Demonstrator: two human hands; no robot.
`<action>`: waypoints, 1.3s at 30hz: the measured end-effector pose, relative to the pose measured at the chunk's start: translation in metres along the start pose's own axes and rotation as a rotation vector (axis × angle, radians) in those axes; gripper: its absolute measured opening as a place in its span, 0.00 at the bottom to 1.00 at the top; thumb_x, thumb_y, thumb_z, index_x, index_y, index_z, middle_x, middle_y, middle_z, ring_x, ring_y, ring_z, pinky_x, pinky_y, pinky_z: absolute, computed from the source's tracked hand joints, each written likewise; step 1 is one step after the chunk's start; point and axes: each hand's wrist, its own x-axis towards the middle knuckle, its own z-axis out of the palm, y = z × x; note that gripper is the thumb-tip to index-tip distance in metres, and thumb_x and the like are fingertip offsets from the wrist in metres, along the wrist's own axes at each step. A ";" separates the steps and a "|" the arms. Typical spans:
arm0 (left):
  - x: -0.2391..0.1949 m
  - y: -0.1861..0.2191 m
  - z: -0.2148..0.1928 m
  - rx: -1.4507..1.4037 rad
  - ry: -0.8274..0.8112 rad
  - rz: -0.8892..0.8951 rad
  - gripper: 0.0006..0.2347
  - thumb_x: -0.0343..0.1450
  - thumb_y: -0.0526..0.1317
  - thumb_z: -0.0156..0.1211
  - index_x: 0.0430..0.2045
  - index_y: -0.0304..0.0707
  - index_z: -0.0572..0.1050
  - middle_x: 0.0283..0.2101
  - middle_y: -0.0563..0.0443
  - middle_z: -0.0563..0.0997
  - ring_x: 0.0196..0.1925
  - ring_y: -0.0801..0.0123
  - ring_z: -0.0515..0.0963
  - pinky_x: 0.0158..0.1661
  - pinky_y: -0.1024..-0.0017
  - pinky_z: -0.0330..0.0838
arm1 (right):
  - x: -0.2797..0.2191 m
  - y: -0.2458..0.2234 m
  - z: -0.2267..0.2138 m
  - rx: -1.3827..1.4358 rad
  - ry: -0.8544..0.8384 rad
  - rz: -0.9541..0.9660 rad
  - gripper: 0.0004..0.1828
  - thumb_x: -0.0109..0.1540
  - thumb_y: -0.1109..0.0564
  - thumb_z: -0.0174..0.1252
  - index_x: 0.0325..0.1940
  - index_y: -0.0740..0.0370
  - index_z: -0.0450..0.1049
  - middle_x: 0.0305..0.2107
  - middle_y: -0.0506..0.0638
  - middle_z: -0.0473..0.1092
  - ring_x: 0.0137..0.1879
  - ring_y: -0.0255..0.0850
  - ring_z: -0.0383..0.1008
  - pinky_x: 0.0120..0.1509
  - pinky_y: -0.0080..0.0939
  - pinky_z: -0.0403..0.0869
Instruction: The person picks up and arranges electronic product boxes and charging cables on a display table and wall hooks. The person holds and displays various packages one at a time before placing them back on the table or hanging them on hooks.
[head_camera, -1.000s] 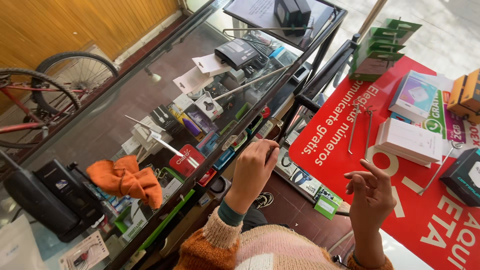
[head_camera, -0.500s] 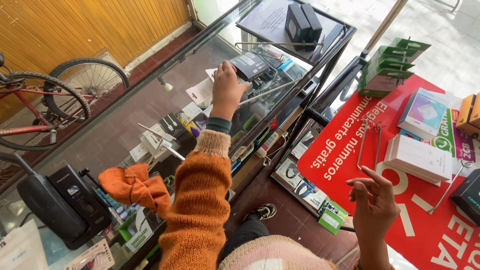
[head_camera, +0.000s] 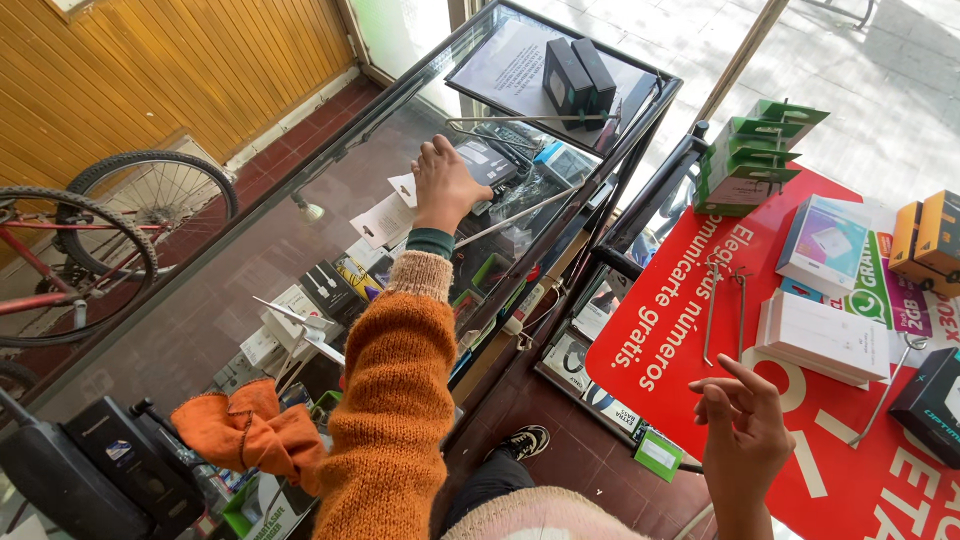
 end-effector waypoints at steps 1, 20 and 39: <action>-0.011 0.005 -0.008 0.002 0.001 -0.006 0.59 0.62 0.65 0.94 0.77 0.28 0.56 0.78 0.27 0.71 0.83 0.35 0.70 0.82 0.35 0.63 | 0.001 0.003 0.002 0.003 -0.005 -0.002 0.19 0.85 0.55 0.62 0.78 0.67 0.77 0.46 0.57 0.87 0.37 0.44 0.85 0.43 0.42 0.85; -0.346 0.099 -0.128 -0.600 -0.271 0.054 0.35 0.59 0.54 0.83 0.51 0.44 0.62 0.67 0.32 0.70 0.76 0.30 0.74 0.68 0.37 0.80 | 0.015 -0.056 0.097 0.078 -0.041 -0.599 0.24 0.67 0.72 0.82 0.66 0.61 0.91 0.61 0.61 0.85 0.73 0.70 0.86 0.79 0.70 0.82; -0.350 0.063 -0.091 -1.110 -0.230 0.200 0.15 0.88 0.39 0.65 0.71 0.59 0.85 0.60 0.40 0.93 0.55 0.48 0.96 0.59 0.46 0.90 | 0.000 -0.073 0.051 0.642 -0.411 0.244 0.49 0.70 0.65 0.76 0.95 0.57 0.67 0.48 0.62 0.84 0.48 0.46 0.91 0.54 0.52 0.92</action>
